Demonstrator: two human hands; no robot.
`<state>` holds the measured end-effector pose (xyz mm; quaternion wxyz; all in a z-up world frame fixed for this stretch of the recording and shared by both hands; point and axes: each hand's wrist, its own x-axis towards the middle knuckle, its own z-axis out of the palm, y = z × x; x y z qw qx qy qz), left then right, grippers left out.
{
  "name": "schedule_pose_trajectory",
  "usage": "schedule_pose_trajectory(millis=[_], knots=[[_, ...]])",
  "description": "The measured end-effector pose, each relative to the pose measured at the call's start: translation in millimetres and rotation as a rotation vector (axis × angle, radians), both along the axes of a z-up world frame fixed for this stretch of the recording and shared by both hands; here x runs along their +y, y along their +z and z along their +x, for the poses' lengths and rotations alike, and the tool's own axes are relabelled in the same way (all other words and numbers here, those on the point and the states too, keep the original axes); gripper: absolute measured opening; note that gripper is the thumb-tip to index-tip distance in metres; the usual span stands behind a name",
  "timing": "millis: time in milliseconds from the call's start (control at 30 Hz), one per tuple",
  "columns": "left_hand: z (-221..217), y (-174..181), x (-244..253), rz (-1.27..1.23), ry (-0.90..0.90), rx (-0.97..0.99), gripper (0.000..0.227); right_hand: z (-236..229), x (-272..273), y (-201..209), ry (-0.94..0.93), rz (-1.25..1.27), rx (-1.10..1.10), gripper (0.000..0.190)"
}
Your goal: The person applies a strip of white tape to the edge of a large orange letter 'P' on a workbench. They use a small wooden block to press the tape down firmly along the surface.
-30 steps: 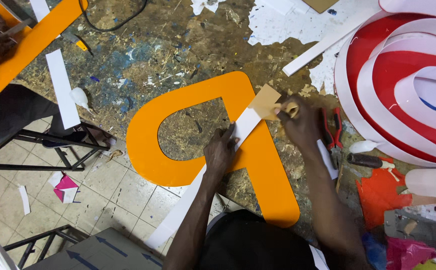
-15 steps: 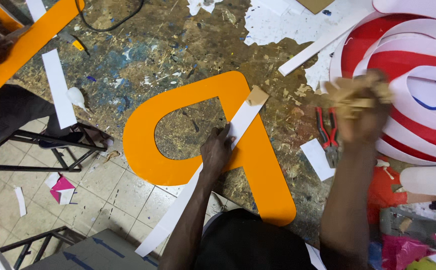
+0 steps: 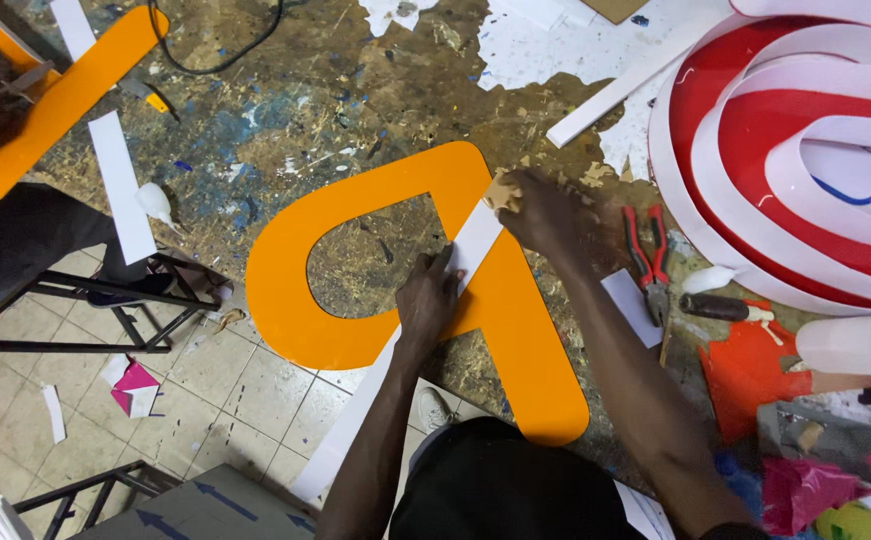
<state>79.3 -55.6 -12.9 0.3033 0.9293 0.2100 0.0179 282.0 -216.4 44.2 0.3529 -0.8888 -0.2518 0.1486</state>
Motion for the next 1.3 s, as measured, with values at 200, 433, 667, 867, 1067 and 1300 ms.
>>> schedule_pose_trajectory(millis=[200, 433, 667, 867, 1067, 1300], knots=[[-2, 1, 1, -0.034, 0.004, -0.018, 0.055, 4, 39, -22, 0.137, -0.339, -0.451, 0.026], [1, -5, 1, -0.046, 0.026, -0.023, 0.056, 13, 21, -25, 0.019, -0.056, -0.13, 0.022], [8, -10, 3, 0.003, 0.042, -0.007, 0.054, 11, 6, -21, -0.154, 0.454, 0.31, 0.016], [7, -10, 2, -0.009, 0.034, -0.007, 0.055, 26, -9, -39, -0.273, 0.727, 0.544, 0.015], [7, -9, -1, 0.006, 0.035, -0.019, 0.053, 27, -8, -49, -0.473, 1.14, 0.829, 0.017], [0, -9, -7, 0.061, 0.05, -0.134, 0.051, 21, -11, -52, -0.688, 1.355, 1.029, 0.024]])
